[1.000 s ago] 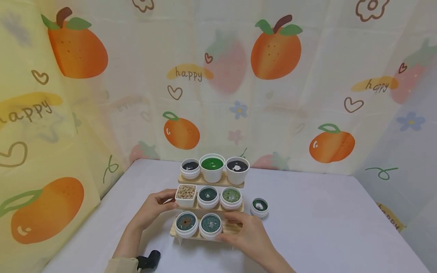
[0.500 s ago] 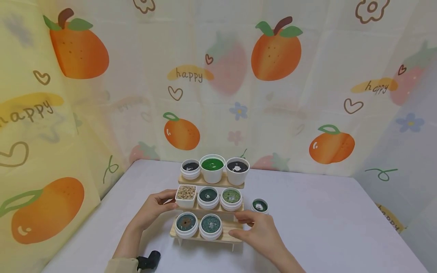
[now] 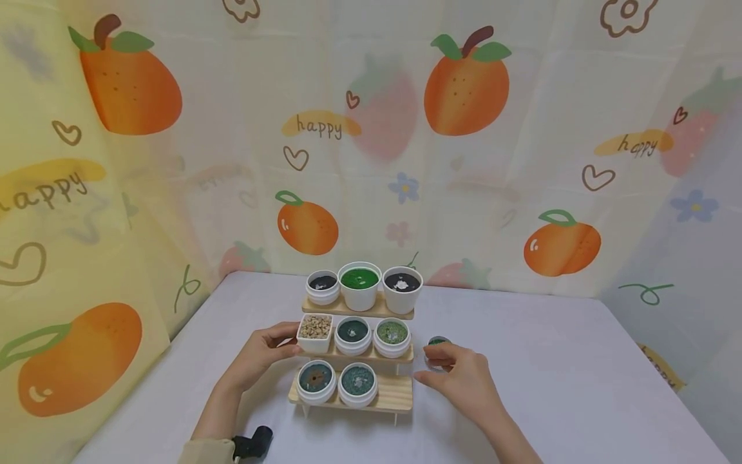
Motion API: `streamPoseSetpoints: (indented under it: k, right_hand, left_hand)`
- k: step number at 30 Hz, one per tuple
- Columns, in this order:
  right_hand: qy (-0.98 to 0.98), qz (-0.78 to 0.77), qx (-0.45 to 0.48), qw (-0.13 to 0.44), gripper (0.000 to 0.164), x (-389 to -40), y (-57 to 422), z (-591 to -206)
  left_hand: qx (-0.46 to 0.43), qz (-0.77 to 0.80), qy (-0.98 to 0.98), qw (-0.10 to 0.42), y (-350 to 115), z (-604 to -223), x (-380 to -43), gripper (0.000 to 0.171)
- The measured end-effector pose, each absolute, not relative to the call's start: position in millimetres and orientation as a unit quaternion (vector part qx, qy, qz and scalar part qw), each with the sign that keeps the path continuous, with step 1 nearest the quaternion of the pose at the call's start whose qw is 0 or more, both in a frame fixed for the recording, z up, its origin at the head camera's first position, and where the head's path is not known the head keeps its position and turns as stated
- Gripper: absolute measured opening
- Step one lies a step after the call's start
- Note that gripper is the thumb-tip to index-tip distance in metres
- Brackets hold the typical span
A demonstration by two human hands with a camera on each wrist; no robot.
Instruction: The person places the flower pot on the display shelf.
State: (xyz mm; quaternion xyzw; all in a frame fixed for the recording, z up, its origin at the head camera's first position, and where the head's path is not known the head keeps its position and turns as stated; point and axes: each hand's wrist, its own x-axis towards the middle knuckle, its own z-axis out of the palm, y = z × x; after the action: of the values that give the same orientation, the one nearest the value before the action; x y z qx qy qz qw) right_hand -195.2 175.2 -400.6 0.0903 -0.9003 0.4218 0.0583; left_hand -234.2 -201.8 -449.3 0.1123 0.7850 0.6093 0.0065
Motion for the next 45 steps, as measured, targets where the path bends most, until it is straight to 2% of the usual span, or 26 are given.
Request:
streamPoseSetpoints:
  k: [11,20,36,45]
  right_hand:
    - [-0.907,0.402,0.044,0.121,0.058,-219.1,194.4,-417.9]
    - [-0.914,0.398,0.011,0.080,0.073,-232.3,201.9,-424.2]
    - [-0.920,0.391,0.009,0.021,0.077,-238.7,208.7,-435.7]
    - [-0.923,0.383,0.020,0.024,0.072,-243.9,212.5,-445.9]
  left_hand:
    - [0.121,0.611,0.782,0.003,-202.6,-451.0,-234.4,0.045]
    - [0.130,0.612,0.780,0.000,-203.8,-451.9,-233.8,0.043]
    - [0.131,0.608,0.783,-0.003,-204.0,-451.0,-234.1,0.044]
    - [0.133,0.611,0.780,0.001,-203.2,-450.0,-234.0,0.044]
